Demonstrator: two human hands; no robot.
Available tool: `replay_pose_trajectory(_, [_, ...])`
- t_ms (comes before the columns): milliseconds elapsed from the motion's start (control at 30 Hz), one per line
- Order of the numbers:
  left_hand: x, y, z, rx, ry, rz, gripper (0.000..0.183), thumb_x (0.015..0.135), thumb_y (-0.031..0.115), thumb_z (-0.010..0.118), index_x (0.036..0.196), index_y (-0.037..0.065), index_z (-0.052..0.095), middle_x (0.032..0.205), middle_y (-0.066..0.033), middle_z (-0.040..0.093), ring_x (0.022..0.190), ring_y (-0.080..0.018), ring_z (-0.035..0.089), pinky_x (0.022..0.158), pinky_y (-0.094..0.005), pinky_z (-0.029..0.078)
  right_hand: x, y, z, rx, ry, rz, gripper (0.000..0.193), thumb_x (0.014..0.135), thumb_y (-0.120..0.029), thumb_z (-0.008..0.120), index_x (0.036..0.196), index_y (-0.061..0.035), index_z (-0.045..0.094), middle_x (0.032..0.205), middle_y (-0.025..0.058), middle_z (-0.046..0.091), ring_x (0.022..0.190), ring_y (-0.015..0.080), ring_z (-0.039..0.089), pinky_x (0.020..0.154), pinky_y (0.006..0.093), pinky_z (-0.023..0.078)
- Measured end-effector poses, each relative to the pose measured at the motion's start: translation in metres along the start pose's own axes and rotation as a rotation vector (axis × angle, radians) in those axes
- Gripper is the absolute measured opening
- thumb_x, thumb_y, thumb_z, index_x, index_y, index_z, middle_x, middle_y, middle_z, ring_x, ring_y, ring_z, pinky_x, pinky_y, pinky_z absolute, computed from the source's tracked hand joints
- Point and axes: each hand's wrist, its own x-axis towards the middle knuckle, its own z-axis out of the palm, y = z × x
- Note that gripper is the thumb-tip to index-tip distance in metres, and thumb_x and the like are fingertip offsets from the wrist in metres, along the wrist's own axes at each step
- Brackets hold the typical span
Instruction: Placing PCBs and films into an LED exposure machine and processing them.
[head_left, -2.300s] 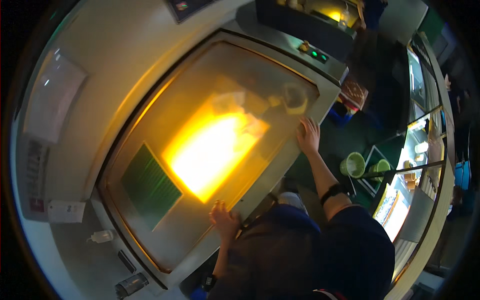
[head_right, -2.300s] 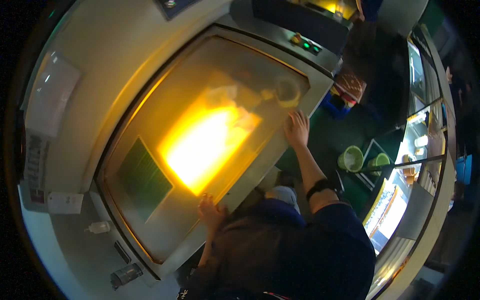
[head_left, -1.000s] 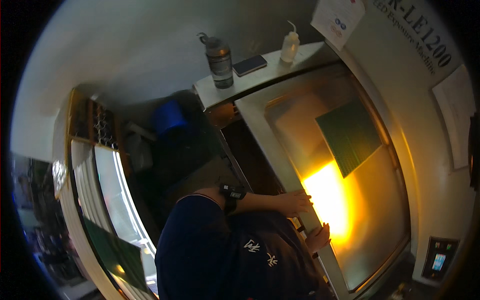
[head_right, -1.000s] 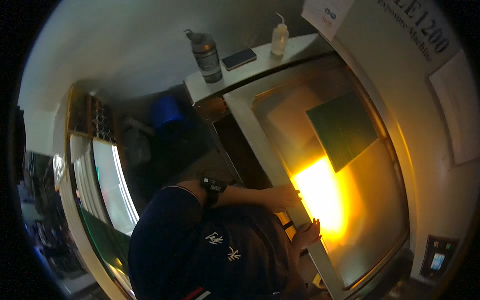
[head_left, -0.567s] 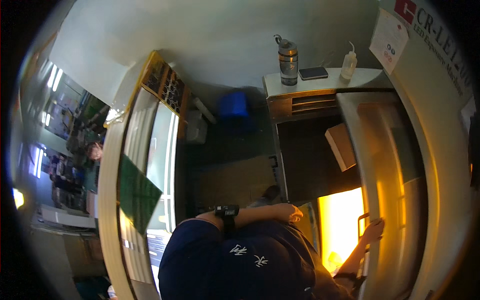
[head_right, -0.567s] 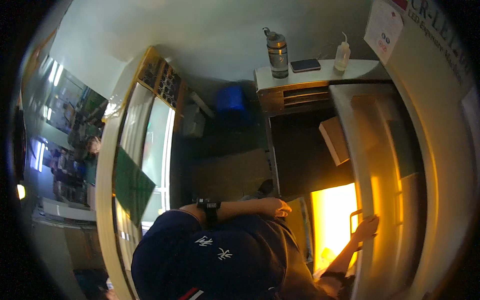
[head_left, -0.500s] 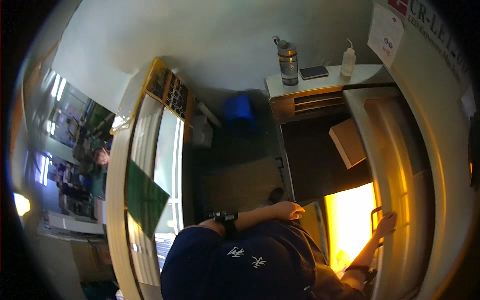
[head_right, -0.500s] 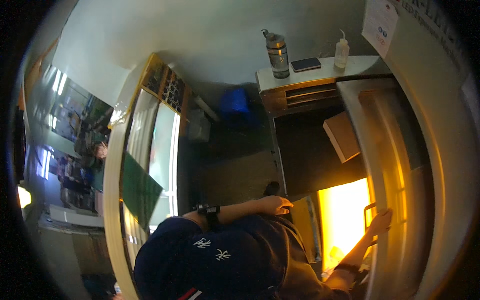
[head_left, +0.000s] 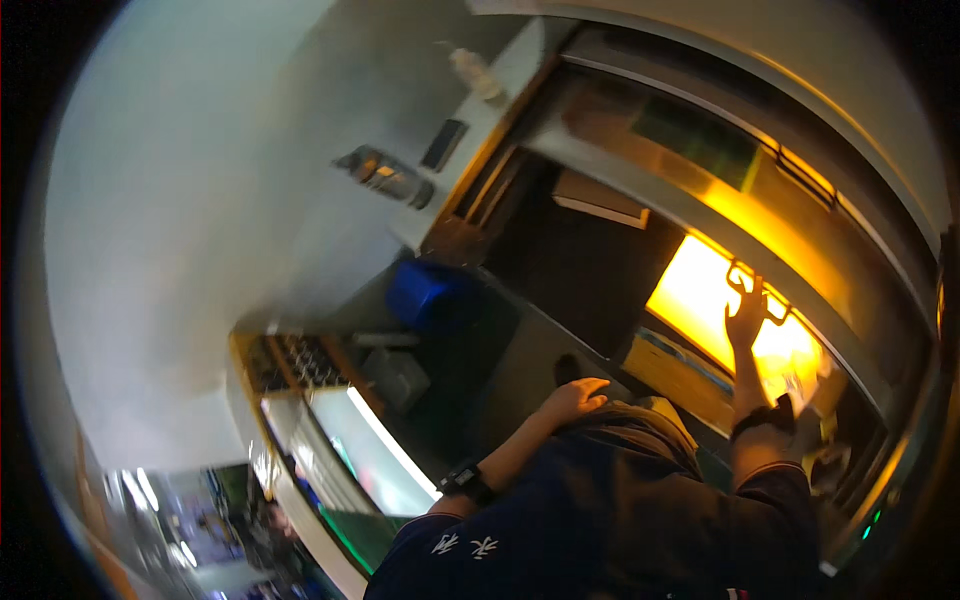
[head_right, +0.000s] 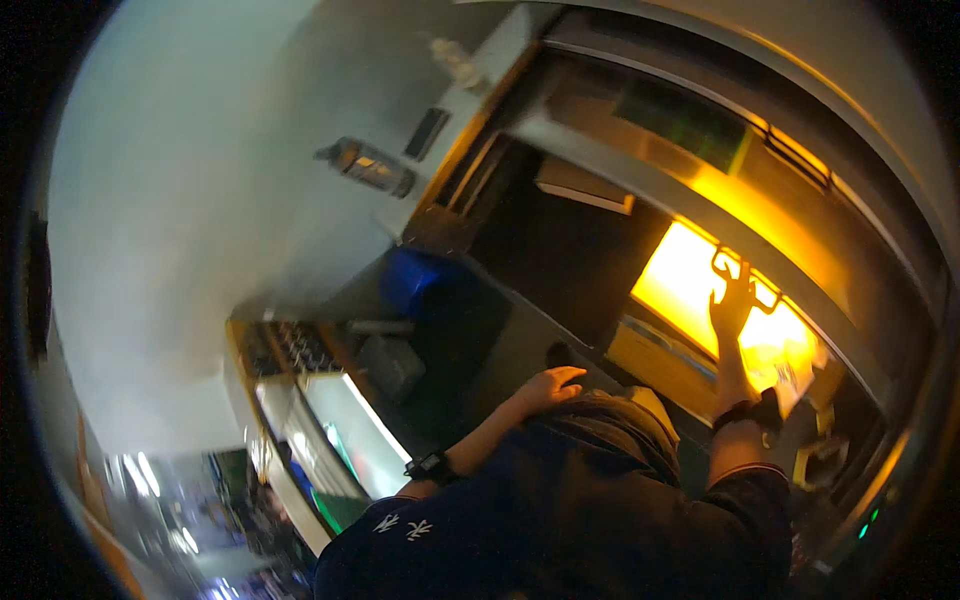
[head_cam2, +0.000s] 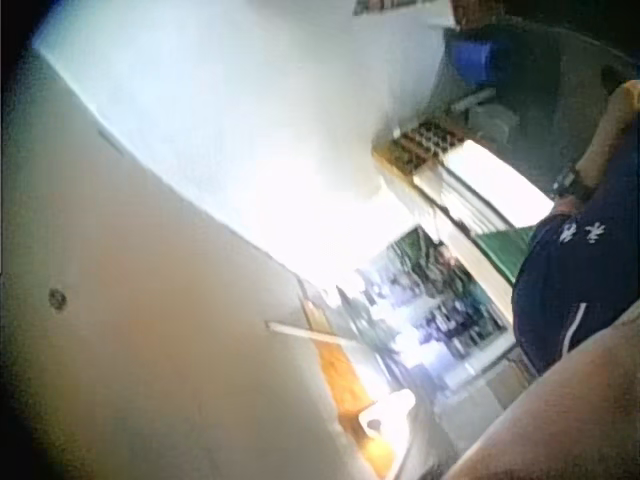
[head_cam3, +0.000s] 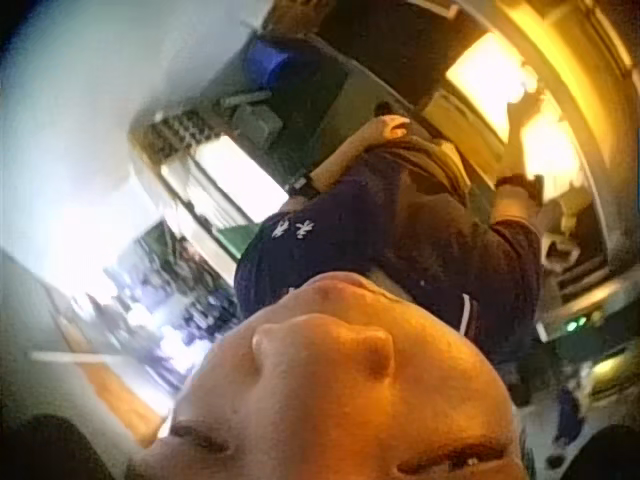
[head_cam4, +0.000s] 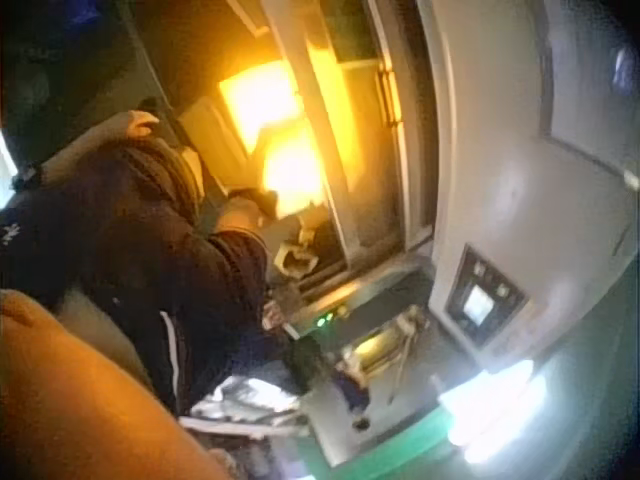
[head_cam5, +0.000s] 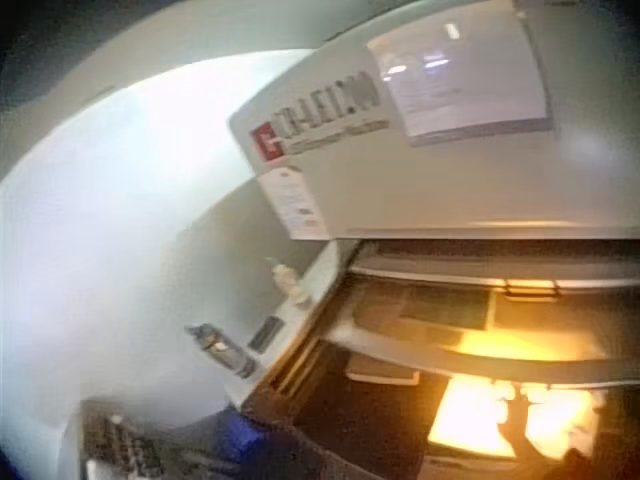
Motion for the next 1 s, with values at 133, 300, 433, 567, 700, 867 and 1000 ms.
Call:
replay_pose_trajectory(133, [0.056,0.012,-0.045,0.042,-0.154,0.155,0.050,0.092,0.036,0.057,0.133,0.007,0.055,0.135,-0.0164,0.056,0.124,-0.0328,0.053,0.104,-0.0416,0.042,-0.015,-0.053,-0.076,-0.217,-0.130,0.276,0.072,0.078,-0.023,0.067,0.143,-0.0093,0.038,0.148,0.0124,0.038,0.139,0.0296,0.032,0.117,0.0548,0.014])
replay_pose_trajectory(300, [0.083,-0.034,-0.100,0.145,-0.264,0.268,0.052,0.093,0.037,0.057,0.135,0.008,0.053,0.137,-0.0150,0.055,0.126,-0.0315,0.052,0.105,-0.0414,0.041,-0.036,-0.089,-0.098,-0.212,-0.352,0.346,0.044,0.074,-0.039,0.075,0.104,-0.0071,0.064,0.105,0.0119,0.064,0.104,0.0301,0.060,0.089,0.0469,0.043])
replay_pose_trajectory(433, [0.090,-0.097,-0.165,0.183,-0.396,0.304,0.053,0.093,0.037,0.055,0.136,0.007,0.052,0.138,-0.0156,0.054,0.126,-0.0326,0.051,0.105,-0.0427,0.041,-0.045,-0.127,-0.094,-0.204,-0.733,0.638,0.050,0.077,-0.053,0.071,0.081,-0.0027,0.070,0.081,0.0169,0.070,0.080,0.0343,0.068,0.073,0.0471,0.052])
replay_pose_trajectory(567, [0.097,-0.126,-0.217,0.318,-0.461,0.399,0.053,0.094,0.037,0.055,0.137,0.008,0.051,0.138,-0.0160,0.053,0.126,-0.0337,0.051,0.105,-0.0437,0.041,-0.062,-0.170,-0.118,-0.189,-0.768,0.921,0.055,0.076,-0.055,0.071,0.090,-0.0020,0.072,0.090,0.0178,0.071,0.090,0.0363,0.068,0.080,0.0449,0.053])
replay_pose_trajectory(700, [0.112,-0.153,-0.229,0.219,-0.598,0.397,0.058,0.095,0.039,0.056,0.140,0.004,0.046,0.141,-0.0169,0.049,0.131,-0.0341,0.047,0.108,-0.0441,0.038,-0.084,-0.215,-0.159,-0.293,-0.748,0.890,0.061,0.076,-0.056,0.073,0.092,0.0033,0.070,0.091,0.0221,0.069,0.093,0.0400,0.067,0.081,0.0471,0.053])
replay_pose_trajectory(867, [0.103,-0.083,-0.251,-0.120,-0.599,0.267,0.076,0.090,0.041,0.065,0.147,0.001,0.032,0.150,-0.0206,0.036,0.139,-0.0375,0.035,0.114,-0.0462,0.030,-0.034,-0.286,-0.274,-0.519,-0.693,0.956,0.058,0.079,-0.057,0.068,0.095,-0.0007,0.069,0.096,0.0184,0.070,0.088,0.0365,0.068,0.077,0.0491,0.053])
replay_pose_trajectory(1000, [0.107,-0.023,-0.260,-0.572,-0.349,0.719,0.090,0.084,0.036,0.072,0.151,0.005,0.020,0.156,-0.0140,0.021,0.145,-0.0337,0.022,0.117,-0.0477,0.022,0.001,-0.314,-0.338,-0.464,-0.211,0.835,0.042,0.078,-0.043,0.073,0.092,-0.0038,0.068,0.098,0.0178,0.069,0.095,0.0339,0.065,0.084,0.0474,0.050])
